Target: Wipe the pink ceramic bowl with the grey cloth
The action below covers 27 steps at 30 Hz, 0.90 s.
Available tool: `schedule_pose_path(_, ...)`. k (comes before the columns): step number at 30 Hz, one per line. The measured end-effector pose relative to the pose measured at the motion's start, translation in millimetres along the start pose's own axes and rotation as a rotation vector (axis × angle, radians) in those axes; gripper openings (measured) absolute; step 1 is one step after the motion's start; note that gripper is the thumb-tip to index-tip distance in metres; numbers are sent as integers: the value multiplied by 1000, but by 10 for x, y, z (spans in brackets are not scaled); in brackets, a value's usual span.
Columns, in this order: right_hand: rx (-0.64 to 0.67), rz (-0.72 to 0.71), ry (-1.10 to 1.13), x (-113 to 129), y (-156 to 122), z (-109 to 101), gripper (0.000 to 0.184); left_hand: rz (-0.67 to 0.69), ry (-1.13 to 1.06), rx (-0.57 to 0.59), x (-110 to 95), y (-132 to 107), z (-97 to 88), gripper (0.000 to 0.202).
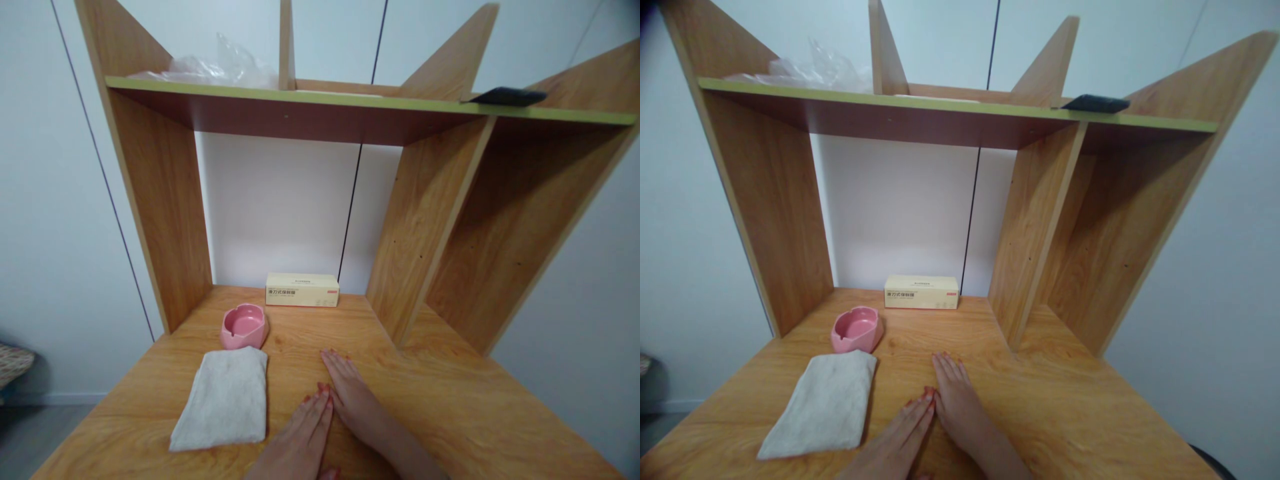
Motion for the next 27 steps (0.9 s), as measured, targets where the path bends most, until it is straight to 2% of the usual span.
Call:
schedule_pose_path(7, 0, 10, -9, 18, -4, -21, 53, -132, -68, 103, -43, 4, -114, 72)
schedule_pose_path(14, -1, -7, -20, 40, -6, -50, 53, -170, -115, 166, -80, -8, -199, 67)
schedule_pose_path(22, 9, -8, -12, 24, 3, -33, 54, -152, -154, 119, -75, -26, -192, 67)
schedule_pose_path(27, -16, -12, -10, 9, 7, -17, 53, -182, -164, 160, -87, -12, -239, 67)
Point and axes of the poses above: each hand's wrist, its own y-axis towards the middle knuckle, its own z-axis out of the palm, x = y × z, the point moved 3 cm from there along y, towards the middle knuckle, and after that the axes turned 10 degrees about -x, right-handed, at the moved point
